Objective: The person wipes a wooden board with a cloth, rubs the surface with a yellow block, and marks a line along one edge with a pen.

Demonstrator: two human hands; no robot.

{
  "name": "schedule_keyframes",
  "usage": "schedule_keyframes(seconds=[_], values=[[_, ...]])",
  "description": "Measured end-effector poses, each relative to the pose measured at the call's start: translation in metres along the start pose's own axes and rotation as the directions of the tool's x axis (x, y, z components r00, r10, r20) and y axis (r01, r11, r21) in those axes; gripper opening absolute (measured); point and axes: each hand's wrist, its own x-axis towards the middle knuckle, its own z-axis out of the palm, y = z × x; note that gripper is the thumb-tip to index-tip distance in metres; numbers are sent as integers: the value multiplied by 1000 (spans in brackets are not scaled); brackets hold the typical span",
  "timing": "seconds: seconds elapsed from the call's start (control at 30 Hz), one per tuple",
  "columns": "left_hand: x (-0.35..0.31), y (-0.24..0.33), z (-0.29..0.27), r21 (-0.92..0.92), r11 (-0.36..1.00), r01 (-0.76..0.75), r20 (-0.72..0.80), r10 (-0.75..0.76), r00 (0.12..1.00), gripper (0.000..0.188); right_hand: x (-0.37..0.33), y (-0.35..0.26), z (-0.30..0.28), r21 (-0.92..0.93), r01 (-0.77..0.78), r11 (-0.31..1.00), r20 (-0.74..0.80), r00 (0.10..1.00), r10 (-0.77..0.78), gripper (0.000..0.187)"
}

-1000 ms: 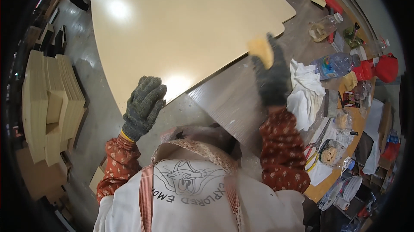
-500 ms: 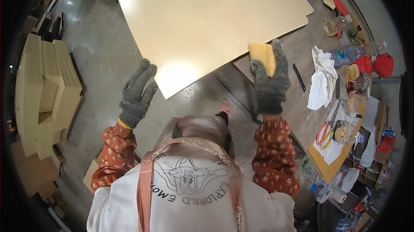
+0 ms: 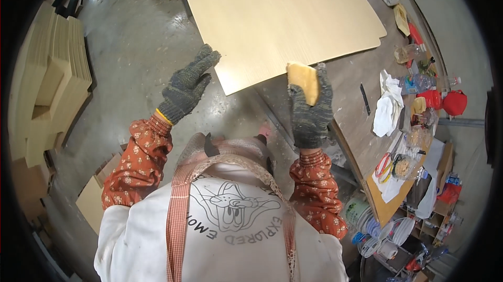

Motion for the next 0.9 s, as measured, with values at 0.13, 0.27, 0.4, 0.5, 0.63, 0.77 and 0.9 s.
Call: schedule_keyframes(seconds=[0.13,0.27,0.4,0.5,0.63,0.77,0.9], values=[[2,1,6,-75,997,6,-10,-7,1000,56,-43,9,41,-116,408,906,278,889,-365,46],[0,-3,2,-67,998,-11,-6,11,1000,58,-56,-18,52,-91,483,871,651,691,-315,33],[2,-1,3,-70,998,5,52,-1,999,59,-44,3,22,-133,281,951,586,796,-153,35],[2,-5,9,-49,999,-7,12,7,1000,57,-47,-4,37,-41,445,894,583,737,-341,36],[5,-2,10,-51,998,24,1,-24,1000,50,-58,-20,34,-6,576,818,619,645,-449,38],[7,-2,5,-50,997,55,17,-54,998,38,-24,18,-22,-344,520,782,489,810,-324,39],[10,-7,4,-398,852,339,-62,-394,917,35,-5,31,-141,-823,143,550,-8,965,-263,48]])
